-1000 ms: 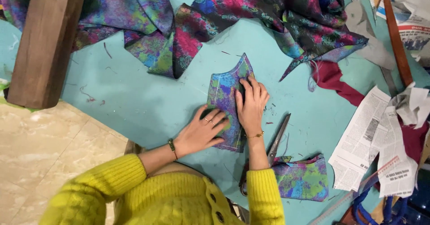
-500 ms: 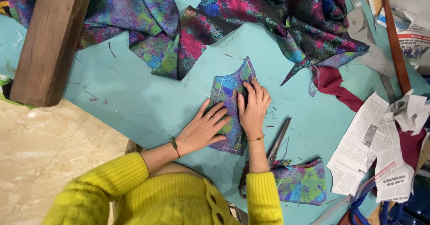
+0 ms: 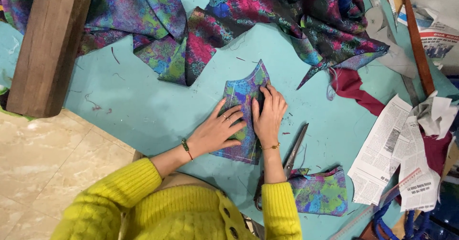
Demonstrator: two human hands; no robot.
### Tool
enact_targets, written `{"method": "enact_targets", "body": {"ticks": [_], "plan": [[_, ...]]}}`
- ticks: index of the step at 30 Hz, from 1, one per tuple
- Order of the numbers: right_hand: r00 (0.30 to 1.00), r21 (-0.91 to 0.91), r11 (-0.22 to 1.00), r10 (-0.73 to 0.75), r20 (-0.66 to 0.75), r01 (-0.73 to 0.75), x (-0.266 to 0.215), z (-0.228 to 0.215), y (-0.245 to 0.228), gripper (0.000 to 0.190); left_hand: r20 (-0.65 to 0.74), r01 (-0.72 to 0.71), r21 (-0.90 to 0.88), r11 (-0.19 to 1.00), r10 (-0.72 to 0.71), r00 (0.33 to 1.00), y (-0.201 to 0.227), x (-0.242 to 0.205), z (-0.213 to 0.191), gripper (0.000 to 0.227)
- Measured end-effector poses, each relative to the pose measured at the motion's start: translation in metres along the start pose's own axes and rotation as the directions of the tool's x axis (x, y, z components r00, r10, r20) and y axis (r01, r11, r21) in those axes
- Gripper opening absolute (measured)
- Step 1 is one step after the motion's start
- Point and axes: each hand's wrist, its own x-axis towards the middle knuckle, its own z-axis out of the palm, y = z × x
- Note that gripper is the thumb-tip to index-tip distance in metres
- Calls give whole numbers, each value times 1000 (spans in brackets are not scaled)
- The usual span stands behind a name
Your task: The person cuts a piece of colorful patterned fabric using shears on a light blue table. They then use a white chalk-like tool to mark the cut fabric piece before folding it and placing it aside.
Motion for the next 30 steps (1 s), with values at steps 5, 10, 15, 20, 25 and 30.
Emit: {"method": "enact_targets", "body": {"ticks": [5,10,15,20,25,30], "plan": [[1000,5,1000,5,-10,-5,-2,4,4,34,-28,-22,-19,1000,21,999,-5,7,15,48],[999,-11,1000,-4,-40,4,-4,8,7,35,-198,13,26,1000,-8,980,-3,23,38,16],[999,37,999,20,-40,-19,-3,0,3,33,-199,118,34,992,-109,974,10,32,31,31],[990,100,988,126,-60,-120,-32,-42,-8,32,-135,112,35,993,-106,985,10,30,37,42],[899,-19,900,433,-69,-435,-127,-90,-26,38,-96,125,91,988,-116,989,11,31,38,40],[773,-129,768,634,16,-627,-214,-109,-46,43,-58,62,163,985,-53,997,14,36,15,43]]}}
